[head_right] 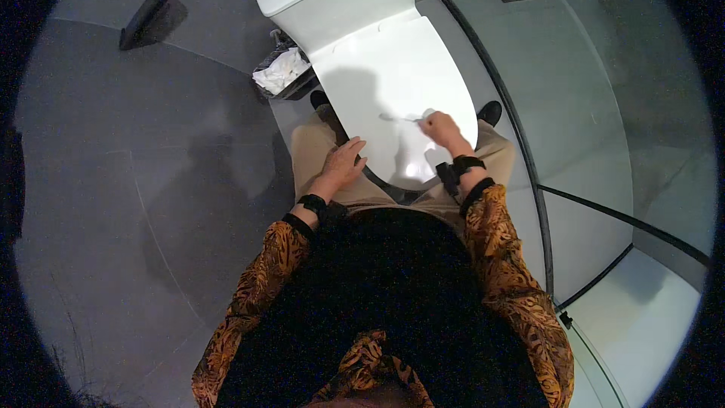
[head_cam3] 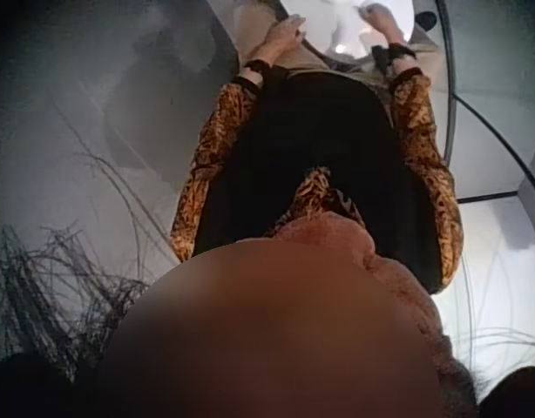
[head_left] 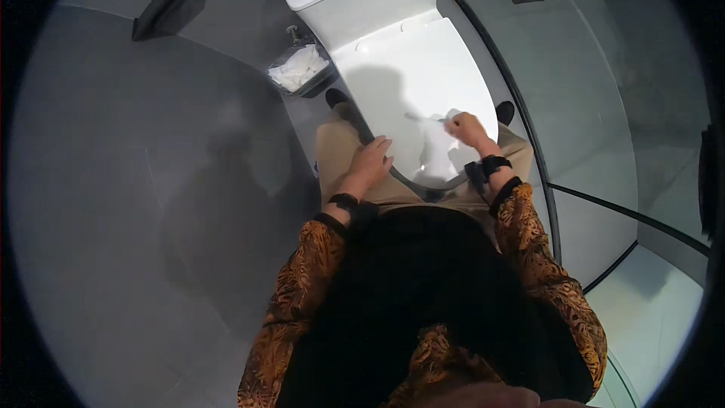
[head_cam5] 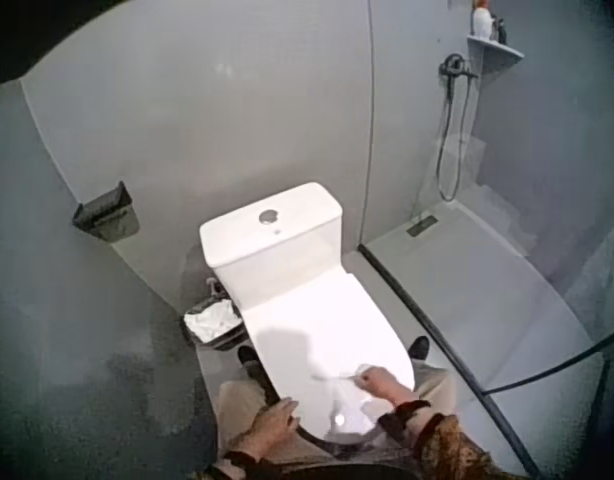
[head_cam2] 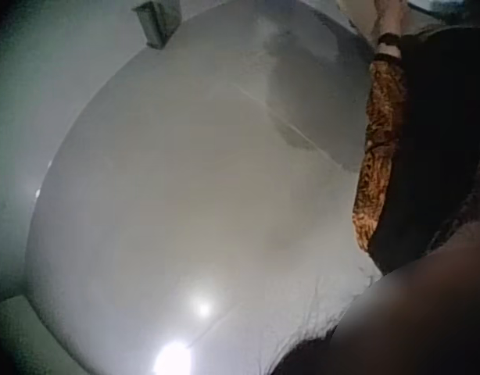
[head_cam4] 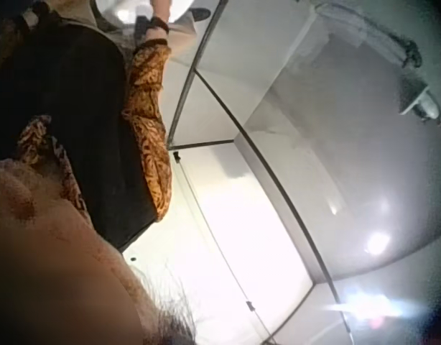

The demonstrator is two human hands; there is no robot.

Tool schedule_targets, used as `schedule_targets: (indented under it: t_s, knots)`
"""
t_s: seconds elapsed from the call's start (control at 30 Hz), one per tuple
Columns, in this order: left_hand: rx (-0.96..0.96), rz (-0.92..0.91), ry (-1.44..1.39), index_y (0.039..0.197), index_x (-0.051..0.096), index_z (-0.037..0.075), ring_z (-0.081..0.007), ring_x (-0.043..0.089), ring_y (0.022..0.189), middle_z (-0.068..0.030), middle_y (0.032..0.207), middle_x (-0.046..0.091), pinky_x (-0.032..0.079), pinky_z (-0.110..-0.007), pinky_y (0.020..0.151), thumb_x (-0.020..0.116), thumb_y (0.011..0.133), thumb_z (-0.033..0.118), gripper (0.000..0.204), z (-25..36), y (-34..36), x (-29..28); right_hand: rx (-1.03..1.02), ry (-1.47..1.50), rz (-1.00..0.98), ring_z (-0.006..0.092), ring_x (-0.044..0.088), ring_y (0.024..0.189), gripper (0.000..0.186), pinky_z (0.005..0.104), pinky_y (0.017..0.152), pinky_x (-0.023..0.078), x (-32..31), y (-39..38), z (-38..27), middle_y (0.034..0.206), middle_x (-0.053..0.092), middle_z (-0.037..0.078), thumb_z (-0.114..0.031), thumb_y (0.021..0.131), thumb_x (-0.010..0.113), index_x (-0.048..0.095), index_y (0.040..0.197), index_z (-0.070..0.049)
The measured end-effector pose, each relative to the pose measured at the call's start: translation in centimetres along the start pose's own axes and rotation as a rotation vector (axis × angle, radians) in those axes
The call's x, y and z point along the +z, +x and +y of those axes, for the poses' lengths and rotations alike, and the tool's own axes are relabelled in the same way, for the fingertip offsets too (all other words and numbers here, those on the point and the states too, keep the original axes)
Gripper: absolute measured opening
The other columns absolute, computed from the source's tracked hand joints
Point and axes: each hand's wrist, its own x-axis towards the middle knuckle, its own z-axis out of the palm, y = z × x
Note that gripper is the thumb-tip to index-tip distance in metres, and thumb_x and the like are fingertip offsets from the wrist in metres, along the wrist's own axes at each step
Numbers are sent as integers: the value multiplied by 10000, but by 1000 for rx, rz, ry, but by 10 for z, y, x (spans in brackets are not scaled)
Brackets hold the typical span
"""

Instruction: The person cleans the toilet by wiping the tank with a cloth and then scrubbing the tank lid and seat with a toothbrush.

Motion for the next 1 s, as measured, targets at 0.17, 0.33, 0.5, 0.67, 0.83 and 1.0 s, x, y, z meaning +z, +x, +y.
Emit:
schedule_targets:
  t_s: [0.17,0.33,0.5,0.67,0.83,1.0]
  knots:
    - [3,-31,36,1228,509,51,-315,448,1210,-171,1323,455,385,-386,1002,583,830,221,439,7,6,-6,131,-9,129,350,611,661,407,410,674,479,-14,-7,47,719,627,223,-358,841,581,653,766,36]
    - [29,34,49,1207,516,50,-319,452,1203,-173,1317,459,394,-391,993,586,825,221,424,-3,7,1,50,55,-88,178,601,611,312,316,598,475,8,-19,26,662,643,119,-306,838,616,686,802,-5]
    - [46,-11,47,1204,515,58,-315,455,1199,-165,1319,459,398,-394,986,592,822,226,424,-4,6,2,116,53,-28,264,612,628,389,378,615,469,-10,-17,52,676,633,166,-357,834,608,668,780,23]
    - [26,-7,68,1217,507,60,-310,445,1211,-162,1327,453,387,-395,999,592,823,228,437,-15,6,7,80,-6,103,270,584,573,364,377,595,462,-14,-22,55,625,612,166,-324,827,609,661,728,22]
    - [19,-19,68,1231,498,58,-313,439,1217,-167,1329,449,377,-394,1010,586,828,226,446,-9,12,8,31,59,-102,192,541,499,342,334,542,444,-4,-27,48,566,585,141,-291,832,604,659,703,20]
    - [29,-35,75,1224,498,51,-322,447,1205,-175,1334,438,382,-392,1006,585,827,222,442,-12,10,7,131,-7,26,290,594,595,320,364,613,475,-20,-25,53,653,633,155,-296,813,631,669,720,8]
